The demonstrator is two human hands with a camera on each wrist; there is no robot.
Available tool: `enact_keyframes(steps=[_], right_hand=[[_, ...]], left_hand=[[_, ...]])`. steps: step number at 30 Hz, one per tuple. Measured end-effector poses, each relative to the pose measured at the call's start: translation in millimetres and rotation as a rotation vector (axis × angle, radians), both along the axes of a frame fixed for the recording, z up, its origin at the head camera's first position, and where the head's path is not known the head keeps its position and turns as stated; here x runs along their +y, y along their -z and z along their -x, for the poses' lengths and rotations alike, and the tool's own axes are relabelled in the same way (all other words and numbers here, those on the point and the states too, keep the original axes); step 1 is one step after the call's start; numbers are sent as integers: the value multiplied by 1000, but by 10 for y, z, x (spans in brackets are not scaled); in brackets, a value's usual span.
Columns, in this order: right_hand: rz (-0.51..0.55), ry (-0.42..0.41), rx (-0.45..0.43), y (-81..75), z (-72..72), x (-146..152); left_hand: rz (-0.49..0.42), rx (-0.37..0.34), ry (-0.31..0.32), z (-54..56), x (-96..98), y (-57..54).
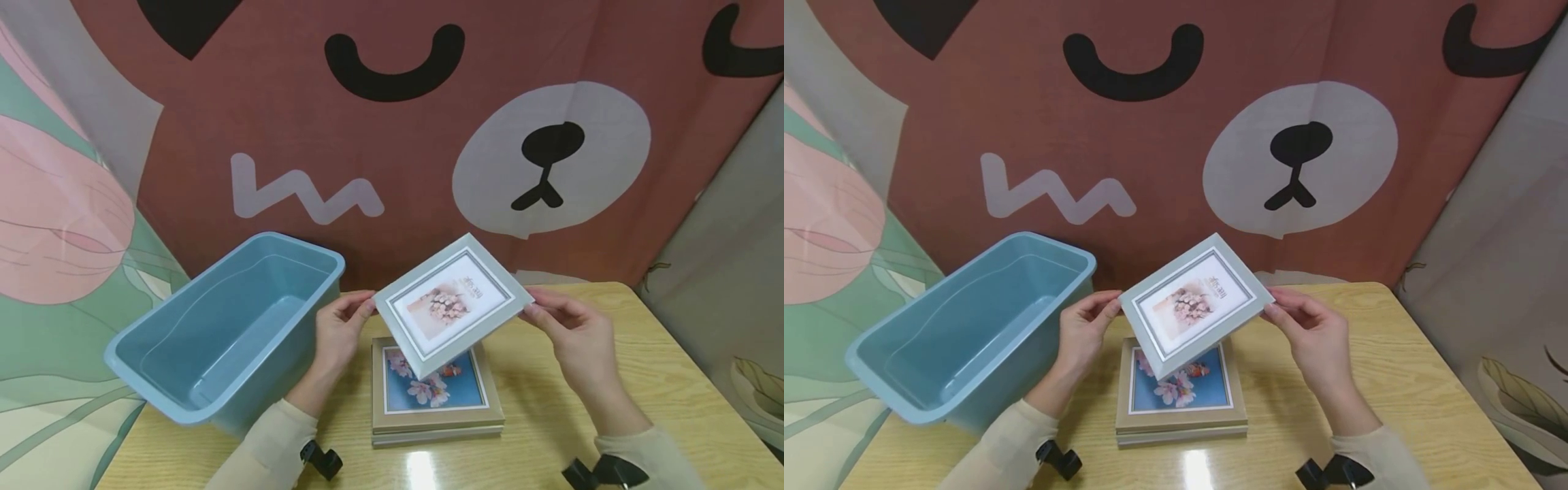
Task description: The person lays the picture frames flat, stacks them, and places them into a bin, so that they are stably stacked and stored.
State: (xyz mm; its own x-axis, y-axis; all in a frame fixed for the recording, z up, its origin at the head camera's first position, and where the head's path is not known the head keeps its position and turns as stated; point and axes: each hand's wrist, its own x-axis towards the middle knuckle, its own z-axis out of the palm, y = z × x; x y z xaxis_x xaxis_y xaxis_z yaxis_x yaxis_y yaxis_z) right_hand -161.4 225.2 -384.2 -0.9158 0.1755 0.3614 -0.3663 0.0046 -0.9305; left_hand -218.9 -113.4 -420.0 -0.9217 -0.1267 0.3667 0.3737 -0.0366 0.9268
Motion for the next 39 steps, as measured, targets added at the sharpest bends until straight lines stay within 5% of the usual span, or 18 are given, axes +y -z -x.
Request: enact_keyframes(steps=[7,20,31,39], right_hand=[[-173,127,-75,84,-83,-47],[-62,198,-97,253,-265,-282],[-121,228,-144,392,-440,-353],[-155,235,-164,483,-555,-409]], left_hand=[[-63,-88,-42,-12,9,-39],[27,-167,-113,-25,2,-37],[126,-124,-56,-100,-45,23],[195,-166,-33,-120,-84,67]])
